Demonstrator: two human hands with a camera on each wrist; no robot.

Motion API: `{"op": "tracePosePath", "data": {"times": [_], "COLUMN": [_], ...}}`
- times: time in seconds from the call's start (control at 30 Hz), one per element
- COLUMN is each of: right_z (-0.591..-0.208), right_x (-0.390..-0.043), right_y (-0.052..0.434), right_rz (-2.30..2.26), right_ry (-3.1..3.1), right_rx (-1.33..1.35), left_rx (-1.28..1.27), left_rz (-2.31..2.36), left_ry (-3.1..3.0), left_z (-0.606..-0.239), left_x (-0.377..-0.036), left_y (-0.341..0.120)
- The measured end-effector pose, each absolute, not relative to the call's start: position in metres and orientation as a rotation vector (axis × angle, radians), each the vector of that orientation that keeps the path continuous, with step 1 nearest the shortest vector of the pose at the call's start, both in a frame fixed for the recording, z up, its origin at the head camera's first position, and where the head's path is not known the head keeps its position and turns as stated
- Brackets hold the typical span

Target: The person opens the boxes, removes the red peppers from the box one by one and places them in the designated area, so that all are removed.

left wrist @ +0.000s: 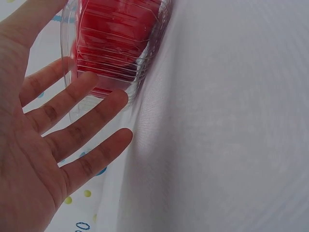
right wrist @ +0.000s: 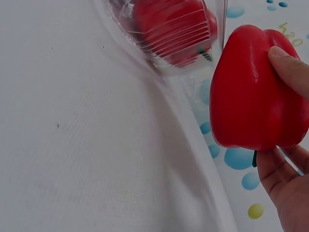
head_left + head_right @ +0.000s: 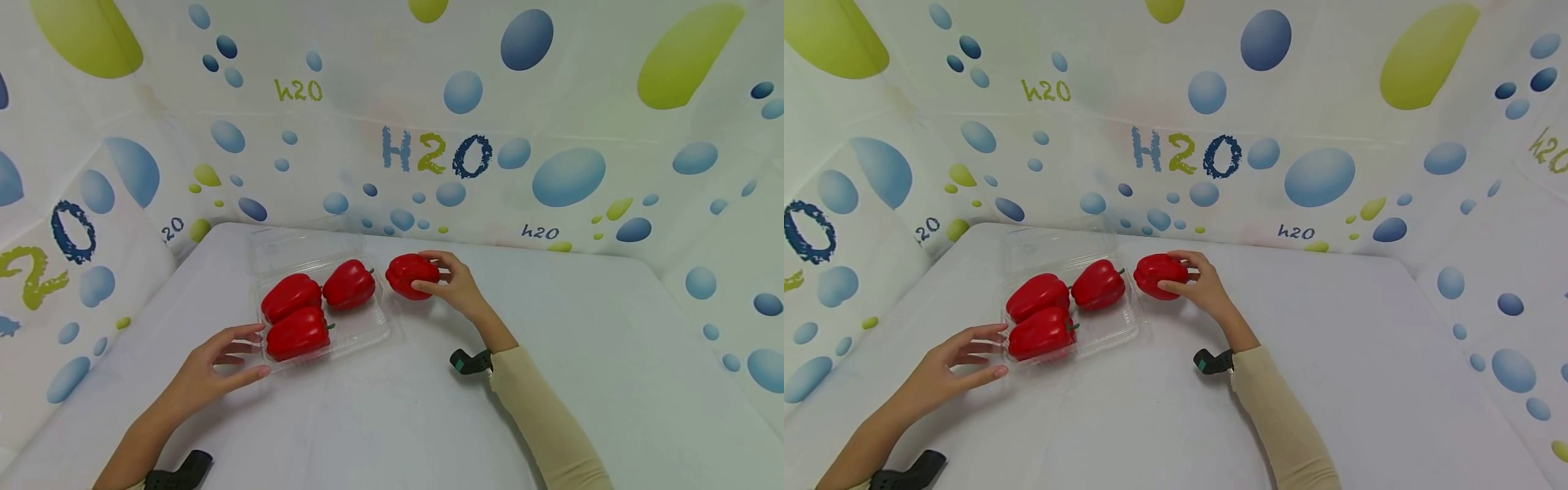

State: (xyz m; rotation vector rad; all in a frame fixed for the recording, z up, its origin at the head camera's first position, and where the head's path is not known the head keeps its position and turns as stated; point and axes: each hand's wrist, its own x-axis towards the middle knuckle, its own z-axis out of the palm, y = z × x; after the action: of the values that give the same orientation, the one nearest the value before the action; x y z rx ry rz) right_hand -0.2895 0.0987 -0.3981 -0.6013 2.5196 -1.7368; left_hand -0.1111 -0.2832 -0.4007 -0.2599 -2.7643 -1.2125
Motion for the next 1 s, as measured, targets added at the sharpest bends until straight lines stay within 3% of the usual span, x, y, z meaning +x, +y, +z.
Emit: {"op": "tracePosePath", "data": {"times": [0.37,0.63,1.0], "right_z": [-0.398,-0.376,-0.382], "right_x": [-0.29,-0.269,-0.271], "right_y": [0.102,0.097,0.097], "right_rz": [-1.739,-1.697,-1.661], "right_ry": [2.487,2.533,2.579], "right_rx": [-0.573,-0.59,-0.628], "left_rx": [-0.268,-0.254,-0.245], "left_rz": [-1.22,-1.225,-1.218], "left_ry": [-2.752,-2.762,-2.778], "left_z": [-0.401,-0.402,-0.402], "left_x": [-0.111,-0.111,-0.112], "left_y": [-0.283,-0.283,-0.284]}}
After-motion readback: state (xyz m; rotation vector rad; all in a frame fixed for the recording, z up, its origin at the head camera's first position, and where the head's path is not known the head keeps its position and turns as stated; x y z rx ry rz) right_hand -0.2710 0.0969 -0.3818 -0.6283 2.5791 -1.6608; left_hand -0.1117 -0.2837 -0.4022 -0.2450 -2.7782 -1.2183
